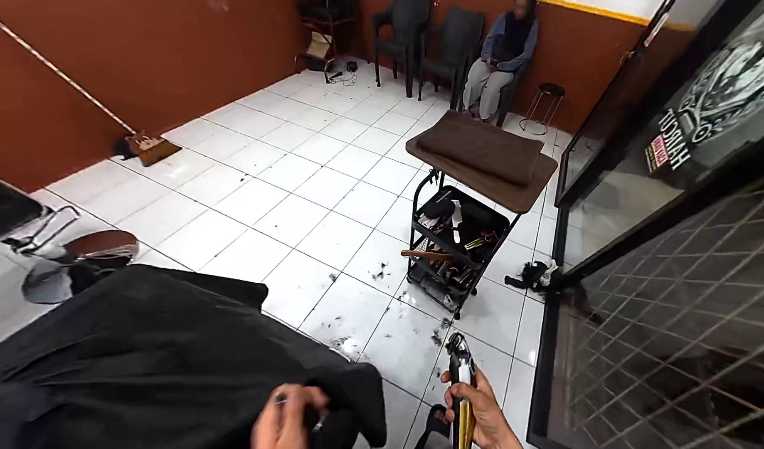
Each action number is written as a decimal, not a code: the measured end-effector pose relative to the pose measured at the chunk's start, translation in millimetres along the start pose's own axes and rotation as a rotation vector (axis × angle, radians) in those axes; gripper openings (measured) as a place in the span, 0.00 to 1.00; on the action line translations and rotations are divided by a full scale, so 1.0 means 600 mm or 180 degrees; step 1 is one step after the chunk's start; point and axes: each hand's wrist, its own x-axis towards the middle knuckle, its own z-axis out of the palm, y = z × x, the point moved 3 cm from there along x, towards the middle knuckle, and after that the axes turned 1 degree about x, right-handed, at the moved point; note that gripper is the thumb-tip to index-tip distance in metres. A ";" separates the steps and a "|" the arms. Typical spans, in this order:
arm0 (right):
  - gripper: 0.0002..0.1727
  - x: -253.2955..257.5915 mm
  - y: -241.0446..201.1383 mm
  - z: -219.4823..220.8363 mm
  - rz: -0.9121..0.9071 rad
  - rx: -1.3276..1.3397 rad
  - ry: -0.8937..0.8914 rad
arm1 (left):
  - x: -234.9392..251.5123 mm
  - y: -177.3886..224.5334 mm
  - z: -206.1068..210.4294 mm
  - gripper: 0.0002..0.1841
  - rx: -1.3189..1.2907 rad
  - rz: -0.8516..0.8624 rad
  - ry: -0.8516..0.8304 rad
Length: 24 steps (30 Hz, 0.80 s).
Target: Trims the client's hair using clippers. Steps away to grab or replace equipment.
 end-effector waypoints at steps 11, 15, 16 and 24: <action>0.26 0.405 -0.227 -0.014 0.0003 -0.0757 0.1290 | 0.530 -0.155 0.551 0.31 -0.0281 -0.1644 -0.1062; 0.34 0.619 -0.297 -0.050 -0.0353 -0.1325 0.1809 | 0.706 -0.184 0.715 0.37 0.1527 -0.0895 -0.2174; 0.34 0.663 -0.311 -0.057 -0.0378 -0.1449 0.1901 | 0.728 -0.192 0.740 0.36 0.1697 -0.0864 -0.2396; 0.27 0.739 -0.348 0.029 -0.0589 -0.3921 0.1992 | 0.893 -0.078 0.686 0.30 0.2230 -0.0629 -0.2977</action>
